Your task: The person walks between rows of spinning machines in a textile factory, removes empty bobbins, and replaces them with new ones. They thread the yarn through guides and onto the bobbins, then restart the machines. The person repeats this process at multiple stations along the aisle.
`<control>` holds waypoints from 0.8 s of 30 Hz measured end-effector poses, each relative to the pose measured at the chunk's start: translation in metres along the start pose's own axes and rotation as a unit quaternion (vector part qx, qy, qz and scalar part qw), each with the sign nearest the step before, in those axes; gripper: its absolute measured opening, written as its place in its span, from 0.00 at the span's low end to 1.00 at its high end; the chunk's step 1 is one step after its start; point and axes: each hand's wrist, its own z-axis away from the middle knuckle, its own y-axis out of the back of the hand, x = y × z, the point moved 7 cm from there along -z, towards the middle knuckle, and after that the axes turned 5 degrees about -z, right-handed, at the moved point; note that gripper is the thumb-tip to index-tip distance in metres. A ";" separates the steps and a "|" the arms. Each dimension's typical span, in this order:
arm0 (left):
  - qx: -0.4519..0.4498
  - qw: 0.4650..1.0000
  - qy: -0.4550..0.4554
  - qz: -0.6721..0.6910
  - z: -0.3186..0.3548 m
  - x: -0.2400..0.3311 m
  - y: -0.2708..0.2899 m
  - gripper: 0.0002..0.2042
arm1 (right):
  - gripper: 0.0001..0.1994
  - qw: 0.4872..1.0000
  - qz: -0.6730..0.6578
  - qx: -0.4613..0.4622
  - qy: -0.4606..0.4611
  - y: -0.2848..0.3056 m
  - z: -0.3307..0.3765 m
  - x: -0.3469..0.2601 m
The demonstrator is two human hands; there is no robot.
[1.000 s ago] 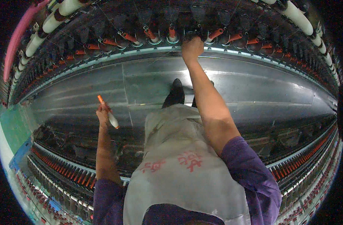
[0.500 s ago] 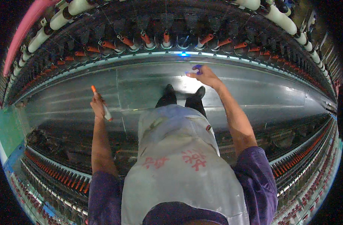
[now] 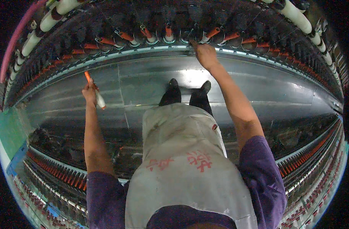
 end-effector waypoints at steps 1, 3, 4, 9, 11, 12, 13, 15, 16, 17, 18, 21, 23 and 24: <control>-0.010 1.000 -0.022 -0.005 -0.001 0.004 -0.005 0.17 | 0.27 1.000 0.004 0.014 0.006 -0.005 -0.001 0.000; -0.010 0.998 -0.056 -0.015 -0.009 0.009 -0.015 0.17 | 0.25 0.999 0.001 0.016 -0.043 -0.011 -0.004 0.010; 0.018 0.998 -0.055 -0.023 -0.013 0.009 -0.016 0.17 | 0.23 0.997 -0.003 0.010 -0.073 -0.014 -0.007 0.013; 0.110 0.990 -0.076 -0.041 -0.028 0.031 -0.011 0.17 | 0.12 0.997 0.003 0.014 -0.071 0.000 -0.014 -0.001; 0.093 0.989 -0.103 -0.056 -0.031 0.063 -0.022 0.16 | 0.10 0.998 -0.029 -0.046 -0.017 0.020 -0.005 -0.014; 0.060 0.989 -0.131 -0.043 -0.022 0.083 -0.033 0.15 | 0.09 0.996 -0.043 -0.077 0.011 0.034 0.005 -0.025; 0.037 0.990 -0.129 -0.041 -0.013 0.105 -0.043 0.14 | 0.09 0.957 -0.212 -0.180 -0.080 0.036 0.015 -0.030; -0.057 0.956 -0.252 -0.140 0.046 0.152 -0.089 0.11 | 0.10 0.808 -0.564 -0.124 -0.120 0.087 0.035 -0.049; -0.087 0.953 -0.275 -0.091 0.082 0.167 -0.118 0.10 | 0.10 0.742 -0.643 -0.098 -0.163 0.110 0.044 -0.048; -0.147 0.950 -0.274 0.029 0.118 0.181 -0.148 0.09 | 0.10 0.717 -0.661 -0.087 -0.204 0.127 0.046 -0.049; -0.190 0.926 -0.322 -0.050 0.154 0.199 -0.176 0.10 | 0.10 0.687 -0.689 -0.068 -0.219 0.144 0.047 -0.050; -0.126 0.793 -0.595 -0.039 0.236 0.270 -0.226 0.10 | 0.08 0.668 -0.709 0.001 -0.225 0.179 0.041 -0.053; -0.104 0.842 -0.529 -0.008 0.231 0.290 -0.254 0.10 | 0.08 0.693 -0.665 0.031 -0.277 0.193 0.046 -0.046; -0.123 0.888 -0.444 -0.017 0.218 0.296 -0.271 0.11 | 0.10 0.691 -0.669 0.051 -0.269 0.208 0.048 -0.044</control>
